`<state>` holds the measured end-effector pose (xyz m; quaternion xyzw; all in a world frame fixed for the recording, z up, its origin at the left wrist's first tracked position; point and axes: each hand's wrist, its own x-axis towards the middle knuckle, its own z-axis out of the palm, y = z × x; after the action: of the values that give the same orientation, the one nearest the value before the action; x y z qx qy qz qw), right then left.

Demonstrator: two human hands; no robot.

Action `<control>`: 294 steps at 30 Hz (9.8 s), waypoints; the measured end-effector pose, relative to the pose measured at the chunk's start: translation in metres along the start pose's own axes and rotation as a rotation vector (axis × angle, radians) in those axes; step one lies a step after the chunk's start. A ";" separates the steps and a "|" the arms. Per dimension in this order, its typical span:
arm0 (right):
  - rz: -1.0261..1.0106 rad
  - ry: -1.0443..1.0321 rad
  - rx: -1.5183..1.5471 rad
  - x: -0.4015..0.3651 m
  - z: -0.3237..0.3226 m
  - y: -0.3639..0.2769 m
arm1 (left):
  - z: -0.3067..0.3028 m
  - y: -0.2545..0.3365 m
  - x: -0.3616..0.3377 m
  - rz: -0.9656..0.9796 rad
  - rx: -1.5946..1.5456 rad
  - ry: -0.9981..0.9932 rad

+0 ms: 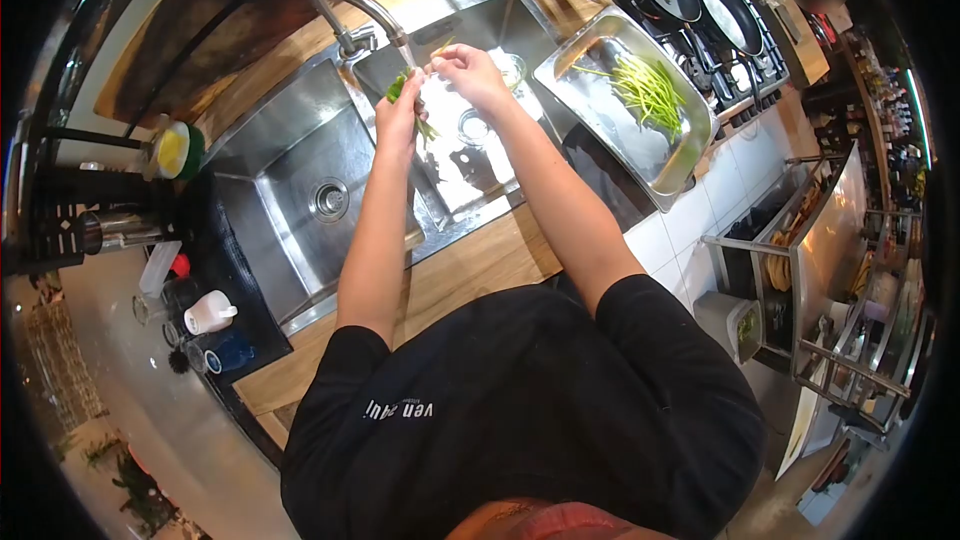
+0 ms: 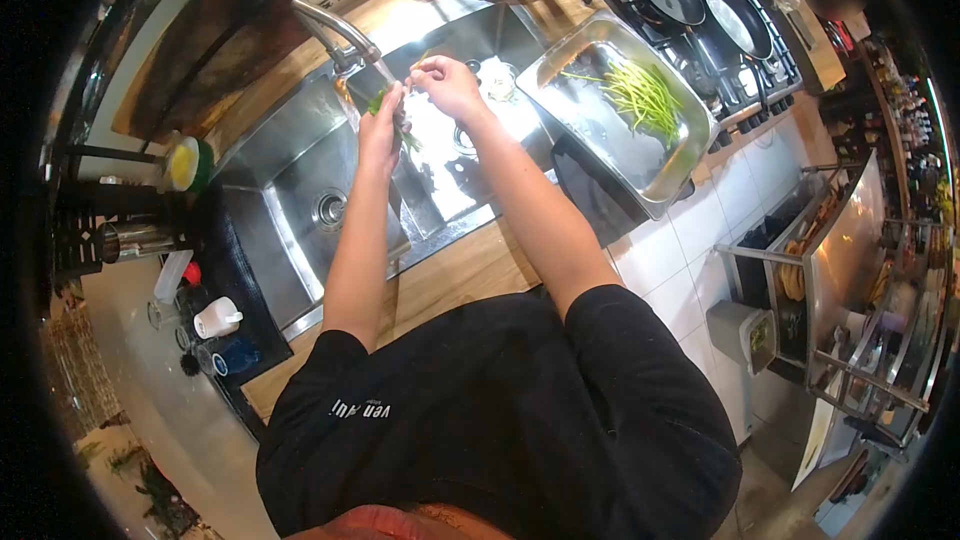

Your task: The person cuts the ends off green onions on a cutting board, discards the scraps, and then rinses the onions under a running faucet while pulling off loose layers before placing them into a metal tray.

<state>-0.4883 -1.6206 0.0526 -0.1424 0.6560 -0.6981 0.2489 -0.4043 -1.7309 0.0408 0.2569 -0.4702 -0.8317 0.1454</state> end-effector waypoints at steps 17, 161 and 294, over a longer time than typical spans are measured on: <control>-0.088 0.020 -0.028 0.007 0.007 -0.001 | -0.007 0.007 -0.006 0.000 0.103 -0.033; 0.110 -0.244 -0.166 -0.006 -0.004 0.007 | -0.027 0.026 0.022 0.069 0.248 -0.094; -0.202 0.153 -0.143 0.015 0.002 -0.005 | -0.011 0.007 0.004 0.024 0.009 -0.106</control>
<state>-0.5004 -1.6299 0.0557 -0.1713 0.7036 -0.6798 0.1158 -0.4013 -1.7445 0.0410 0.2075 -0.4842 -0.8402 0.1289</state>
